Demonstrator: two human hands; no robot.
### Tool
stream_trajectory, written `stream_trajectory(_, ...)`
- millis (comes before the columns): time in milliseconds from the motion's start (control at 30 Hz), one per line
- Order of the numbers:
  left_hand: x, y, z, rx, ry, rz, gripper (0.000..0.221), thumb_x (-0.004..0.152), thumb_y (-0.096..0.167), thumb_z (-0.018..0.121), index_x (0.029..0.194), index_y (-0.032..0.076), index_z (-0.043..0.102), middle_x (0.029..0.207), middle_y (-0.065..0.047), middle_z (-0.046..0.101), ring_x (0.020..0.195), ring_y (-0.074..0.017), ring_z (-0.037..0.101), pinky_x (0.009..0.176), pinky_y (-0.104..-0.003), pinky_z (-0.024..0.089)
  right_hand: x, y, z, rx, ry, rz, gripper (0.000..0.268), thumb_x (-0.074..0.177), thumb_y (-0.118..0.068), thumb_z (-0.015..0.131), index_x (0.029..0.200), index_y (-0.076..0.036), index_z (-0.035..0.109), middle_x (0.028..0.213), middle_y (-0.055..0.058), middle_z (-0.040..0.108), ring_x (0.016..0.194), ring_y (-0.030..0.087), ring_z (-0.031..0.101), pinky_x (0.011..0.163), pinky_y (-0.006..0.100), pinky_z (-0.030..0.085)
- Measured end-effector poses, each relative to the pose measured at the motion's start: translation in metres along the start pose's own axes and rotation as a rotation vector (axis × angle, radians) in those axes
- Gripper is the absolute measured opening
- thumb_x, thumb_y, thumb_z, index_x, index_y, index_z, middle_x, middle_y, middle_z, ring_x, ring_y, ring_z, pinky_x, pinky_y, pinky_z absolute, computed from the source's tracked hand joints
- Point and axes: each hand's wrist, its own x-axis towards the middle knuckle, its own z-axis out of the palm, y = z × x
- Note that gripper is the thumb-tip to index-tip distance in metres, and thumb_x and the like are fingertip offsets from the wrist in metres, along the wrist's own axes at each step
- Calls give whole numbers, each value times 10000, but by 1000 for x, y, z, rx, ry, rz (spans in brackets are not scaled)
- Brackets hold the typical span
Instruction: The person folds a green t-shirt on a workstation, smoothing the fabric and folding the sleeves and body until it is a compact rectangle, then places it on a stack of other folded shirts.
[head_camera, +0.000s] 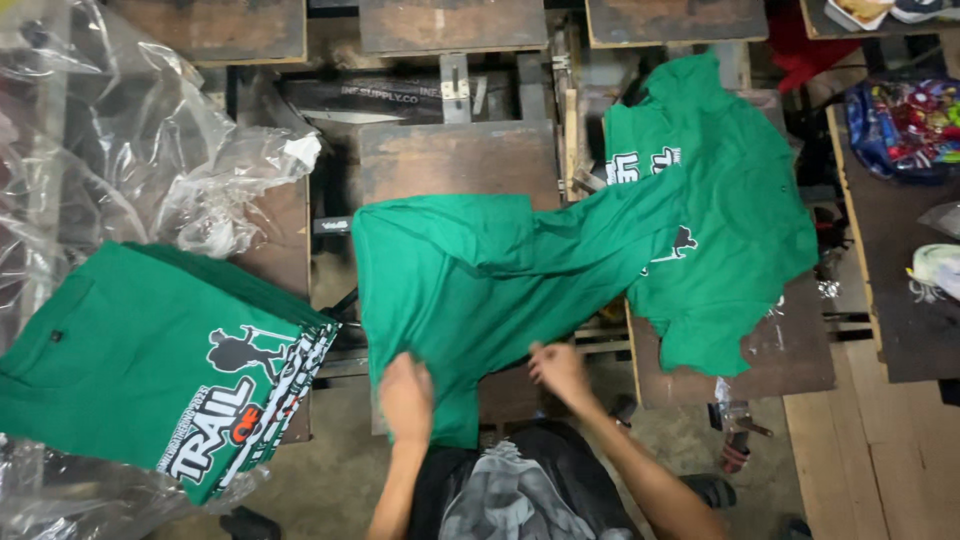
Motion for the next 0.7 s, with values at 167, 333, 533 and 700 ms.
stream_trajectory(167,14,102,56,-67,-477,603,433,879,151,688,1299,85,606,1248,-196,673,1226,-364,637,1005,-461,520,71,42,-69,-141,502,-94,649,1003,-581,548,638,-53,639,706,214,690,817,439,689,846,515,502)
stream_trajectory(333,12,175,91,183,-484,873,476,988,172,531,1462,162,495,1384,-212,602,1259,-408,621,936,-502,550,63,-29,-80,1025,256,86,1090,897,-648,714,1539,87,230,1568,285,234,1491,432,295,1236,531,256)
stream_trajectory(533,8,179,128,374,-160,956,478,989,170,496,1454,274,467,1248,-102,649,1089,-271,679,744,-398,587,72,-24,-89,1660,-148,102,410,911,-375,730,1171,-58,716,1292,172,714,1179,348,686,1078,496,494)
stream_trajectory(700,17,191,118,393,-218,938,493,993,118,459,1469,244,461,1116,-113,626,943,-253,659,703,-375,583,45,-31,-100,1680,-214,102,322,880,-315,722,1092,-72,720,1168,157,748,1043,376,698,895,605,545)
